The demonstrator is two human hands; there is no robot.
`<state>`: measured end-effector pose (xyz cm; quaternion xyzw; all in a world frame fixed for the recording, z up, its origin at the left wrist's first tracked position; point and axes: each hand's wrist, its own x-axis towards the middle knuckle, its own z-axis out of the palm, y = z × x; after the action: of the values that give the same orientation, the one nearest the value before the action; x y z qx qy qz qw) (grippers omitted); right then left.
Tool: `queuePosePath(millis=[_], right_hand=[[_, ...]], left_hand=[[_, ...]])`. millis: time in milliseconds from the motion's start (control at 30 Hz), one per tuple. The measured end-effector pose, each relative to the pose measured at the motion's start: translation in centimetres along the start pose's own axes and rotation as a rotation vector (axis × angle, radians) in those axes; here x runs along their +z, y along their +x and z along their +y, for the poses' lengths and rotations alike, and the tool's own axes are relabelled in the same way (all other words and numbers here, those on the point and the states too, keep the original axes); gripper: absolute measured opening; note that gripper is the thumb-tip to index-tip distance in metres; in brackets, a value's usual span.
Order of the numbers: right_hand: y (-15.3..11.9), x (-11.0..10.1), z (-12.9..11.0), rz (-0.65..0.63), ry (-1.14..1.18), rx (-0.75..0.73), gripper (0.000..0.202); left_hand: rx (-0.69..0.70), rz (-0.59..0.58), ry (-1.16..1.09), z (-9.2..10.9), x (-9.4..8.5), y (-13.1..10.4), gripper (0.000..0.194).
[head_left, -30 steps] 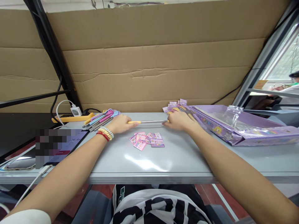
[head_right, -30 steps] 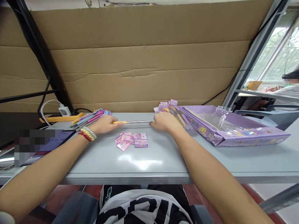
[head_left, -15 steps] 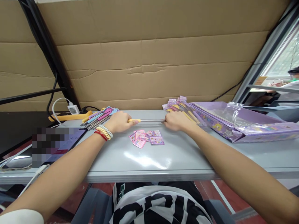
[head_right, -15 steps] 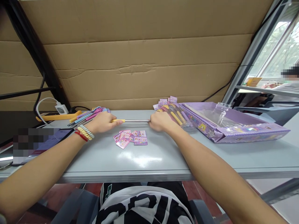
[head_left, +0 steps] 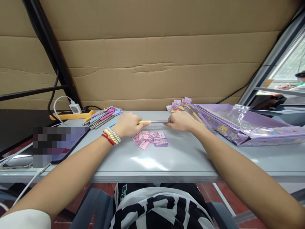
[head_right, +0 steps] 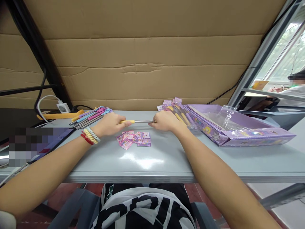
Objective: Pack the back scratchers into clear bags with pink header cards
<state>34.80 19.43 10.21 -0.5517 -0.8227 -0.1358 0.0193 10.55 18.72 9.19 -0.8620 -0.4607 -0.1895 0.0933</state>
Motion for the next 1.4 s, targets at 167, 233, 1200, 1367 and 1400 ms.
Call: queuePosePath(millis=[167, 233, 1200, 1367, 1400], right_hand=[[0.0, 0.0, 1.8, 0.144, 0.325, -0.079, 0.035], [0.0, 0.2, 2.3, 0.215, 0.449, -0.043, 0.034], [0.6, 0.8, 2.3, 0.390, 0.754, 0.433, 0.043], [0.9, 0.7, 2.3, 0.433, 0.725, 0.459, 0.041], [0.9, 0.8, 2.3, 0.449, 0.727, 0.456, 0.040]], left_hand=[[0.008, -0.001, -0.116, -1.5, 0.1, 0.5, 0.057], [-0.020, 0.010, -0.130, -2.0, 0.0, 0.5, 0.056], [0.250, 0.001, -0.422, 0.3, 0.0, -1.0, 0.036], [0.193, 0.000, -0.454, 0.1, 0.3, -0.9, 0.036], [0.184, -0.008, -0.447, 0.0, 0.3, -0.8, 0.036]])
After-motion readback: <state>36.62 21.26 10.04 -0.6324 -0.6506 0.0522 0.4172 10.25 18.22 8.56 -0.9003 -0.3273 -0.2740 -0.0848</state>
